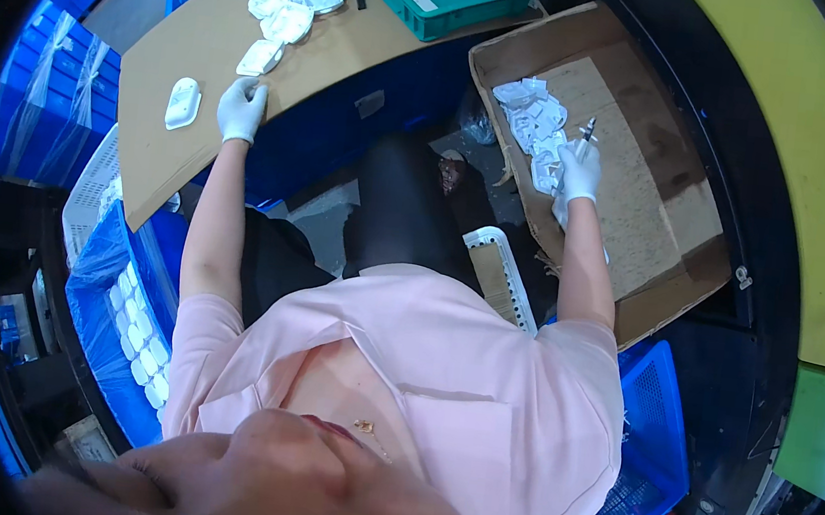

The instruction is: Picking individual white plastic components from large storage crates and placing them into a smaller cardboard box for packaging.

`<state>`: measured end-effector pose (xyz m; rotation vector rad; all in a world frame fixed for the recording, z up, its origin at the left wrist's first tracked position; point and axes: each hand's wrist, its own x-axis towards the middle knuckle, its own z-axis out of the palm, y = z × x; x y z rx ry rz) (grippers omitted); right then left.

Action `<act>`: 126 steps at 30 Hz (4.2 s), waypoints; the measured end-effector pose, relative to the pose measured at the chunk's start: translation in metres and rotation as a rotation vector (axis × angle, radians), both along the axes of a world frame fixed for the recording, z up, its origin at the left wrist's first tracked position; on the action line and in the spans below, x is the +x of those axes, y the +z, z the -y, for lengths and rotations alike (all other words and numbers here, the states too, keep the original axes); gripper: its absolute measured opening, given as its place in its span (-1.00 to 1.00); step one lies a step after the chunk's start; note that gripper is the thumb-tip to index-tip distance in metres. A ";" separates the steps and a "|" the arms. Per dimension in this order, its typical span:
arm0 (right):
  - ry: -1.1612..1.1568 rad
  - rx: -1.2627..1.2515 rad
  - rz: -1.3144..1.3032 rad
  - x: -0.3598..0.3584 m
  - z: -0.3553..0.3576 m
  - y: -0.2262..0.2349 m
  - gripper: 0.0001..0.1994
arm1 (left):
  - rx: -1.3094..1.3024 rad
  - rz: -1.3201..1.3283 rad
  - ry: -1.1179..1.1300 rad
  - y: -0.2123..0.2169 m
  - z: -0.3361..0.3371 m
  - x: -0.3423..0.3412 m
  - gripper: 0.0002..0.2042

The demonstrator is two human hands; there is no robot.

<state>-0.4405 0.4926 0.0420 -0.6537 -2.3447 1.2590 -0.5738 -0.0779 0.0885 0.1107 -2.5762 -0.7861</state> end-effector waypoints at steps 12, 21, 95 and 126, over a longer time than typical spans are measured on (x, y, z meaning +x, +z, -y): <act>-0.421 1.106 -0.236 0.144 -0.015 0.160 -0.62 | -0.518 -0.435 -0.050 -0.035 -0.016 0.076 -0.46; -1.340 0.771 0.979 0.315 -0.050 0.179 -0.54 | -0.497 -0.451 -0.021 -0.046 -0.010 0.089 -0.39; 0.370 -0.360 0.385 0.052 0.033 0.026 -0.76 | 1.063 -0.131 0.117 0.036 0.045 0.081 -0.61; -0.045 -0.371 0.465 0.018 -0.048 -0.101 -0.73 | -0.486 0.452 0.663 0.005 0.118 0.025 -0.39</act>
